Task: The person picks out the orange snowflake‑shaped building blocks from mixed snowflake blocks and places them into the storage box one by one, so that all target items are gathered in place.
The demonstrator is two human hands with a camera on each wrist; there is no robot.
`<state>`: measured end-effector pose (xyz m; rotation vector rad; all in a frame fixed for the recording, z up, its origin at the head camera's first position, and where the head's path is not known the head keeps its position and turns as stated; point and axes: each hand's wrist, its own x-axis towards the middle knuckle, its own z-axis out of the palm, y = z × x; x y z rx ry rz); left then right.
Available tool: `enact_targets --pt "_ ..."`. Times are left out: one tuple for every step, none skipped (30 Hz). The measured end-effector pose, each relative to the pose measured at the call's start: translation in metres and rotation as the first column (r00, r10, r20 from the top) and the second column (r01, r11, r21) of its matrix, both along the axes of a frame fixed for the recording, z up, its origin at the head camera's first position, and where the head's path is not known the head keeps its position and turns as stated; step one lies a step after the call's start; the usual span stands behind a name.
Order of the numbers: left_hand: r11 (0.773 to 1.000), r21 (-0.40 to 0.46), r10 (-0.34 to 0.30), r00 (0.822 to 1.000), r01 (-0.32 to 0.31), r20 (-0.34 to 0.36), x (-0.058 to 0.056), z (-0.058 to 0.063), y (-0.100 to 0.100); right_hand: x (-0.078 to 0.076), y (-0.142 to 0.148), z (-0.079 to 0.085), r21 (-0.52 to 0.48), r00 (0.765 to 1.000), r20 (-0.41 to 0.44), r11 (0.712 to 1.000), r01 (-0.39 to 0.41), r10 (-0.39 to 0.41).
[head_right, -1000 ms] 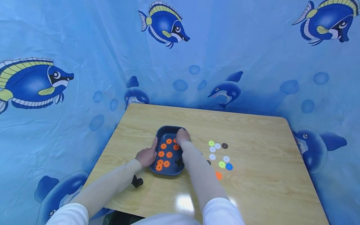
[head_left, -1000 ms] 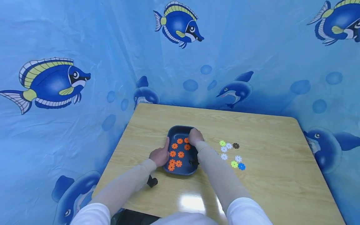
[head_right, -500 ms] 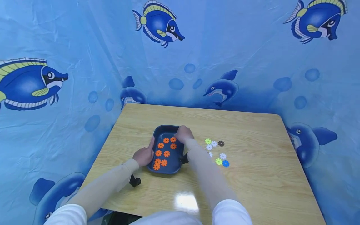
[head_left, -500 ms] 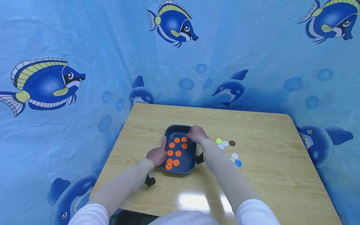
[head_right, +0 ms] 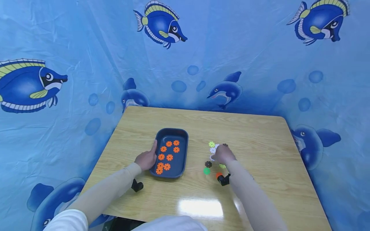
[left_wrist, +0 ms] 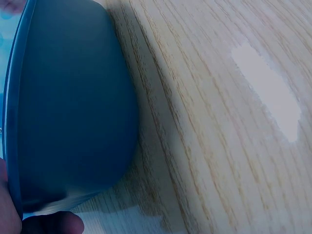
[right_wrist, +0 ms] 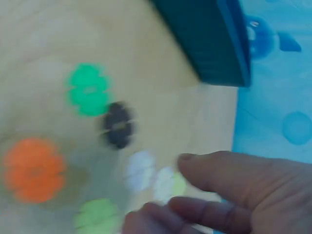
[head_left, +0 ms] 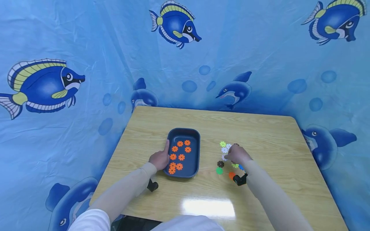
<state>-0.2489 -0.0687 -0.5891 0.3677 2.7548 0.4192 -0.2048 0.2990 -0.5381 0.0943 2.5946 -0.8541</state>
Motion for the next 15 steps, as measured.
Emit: enact_targets --pt "1.0 0.0 0.0 1.0 0.0 0.003 0.0 0.0 0.0 0.007 0.004 -0.004 0.033 1.0 0.012 0.999 -0.011 0.01" --pt "1.0 -0.001 -0.001 1.0 0.001 0.006 0.0 0.0 0.0 0.014 0.006 -0.009 0.069 1.0 0.025 0.998 -0.013 0.011" --pt "1.0 0.0 -0.001 1.0 0.001 0.008 0.0 0.0 0.0 0.021 0.008 -0.013 0.1 0.999 0.033 0.995 -0.017 0.014" --pt "1.0 -0.001 -0.002 1.0 0.002 0.009 0.0 0.001 0.0 0.027 0.01 -0.017 0.124 0.999 0.039 0.992 -0.012 0.008" --pt "1.0 -0.002 -0.004 1.0 0.004 0.007 0.001 0.001 0.0 0.033 0.011 -0.022 0.141 0.999 0.043 0.99 -0.01 0.004" --pt "1.0 -0.003 -0.006 1.0 0.006 0.006 0.001 0.001 0.0 0.038 0.011 -0.025 0.157 0.999 0.041 0.988 -0.003 -0.004" --pt "1.0 -0.001 -0.007 1.0 0.007 0.003 0.001 0.001 0.0 0.042 0.011 -0.029 0.167 0.999 0.035 0.986 0.006 -0.012" --pt "1.0 0.002 -0.008 1.0 0.008 -0.001 0.001 0.002 0.0 0.046 0.01 -0.031 0.175 1.0 0.023 0.984 0.014 -0.019" --pt "1.0 0.006 -0.009 1.0 0.009 -0.003 0.002 0.002 0.0 0.048 0.008 -0.034 0.186 1.0 0.01 0.982 0.019 -0.021" --pt "1.0 0.009 -0.011 1.0 0.011 -0.002 0.002 0.003 0.0 0.05 0.007 -0.036 0.192 1.0 -0.002 0.981 0.024 -0.024" --pt "1.0 0.012 -0.012 1.0 0.012 -0.001 0.002 0.004 0.0 0.052 0.005 -0.038 0.201 1.0 -0.017 0.979 0.024 -0.022" --pt "1.0 0.01 -0.014 1.0 0.014 0.005 0.002 0.004 0.001 0.053 0.003 -0.04 0.21 0.999 -0.031 0.977 0.022 -0.015" --pt "1.0 0.012 -0.014 1.0 0.014 0.007 0.002 0.005 0.001 0.054 0.001 -0.041 0.224 0.999 -0.042 0.975 0.018 -0.009" --pt "1.0 0.008 -0.014 1.0 0.014 0.013 0.002 0.005 0.001 0.055 -0.002 -0.042 0.238 0.999 -0.051 0.971 0.01 0.003" --pt "1.0 0.002 -0.014 1.0 0.014 0.018 0.002 0.005 0.002 0.055 -0.004 -0.043 0.247 0.998 -0.057 0.969 0.004 0.011"
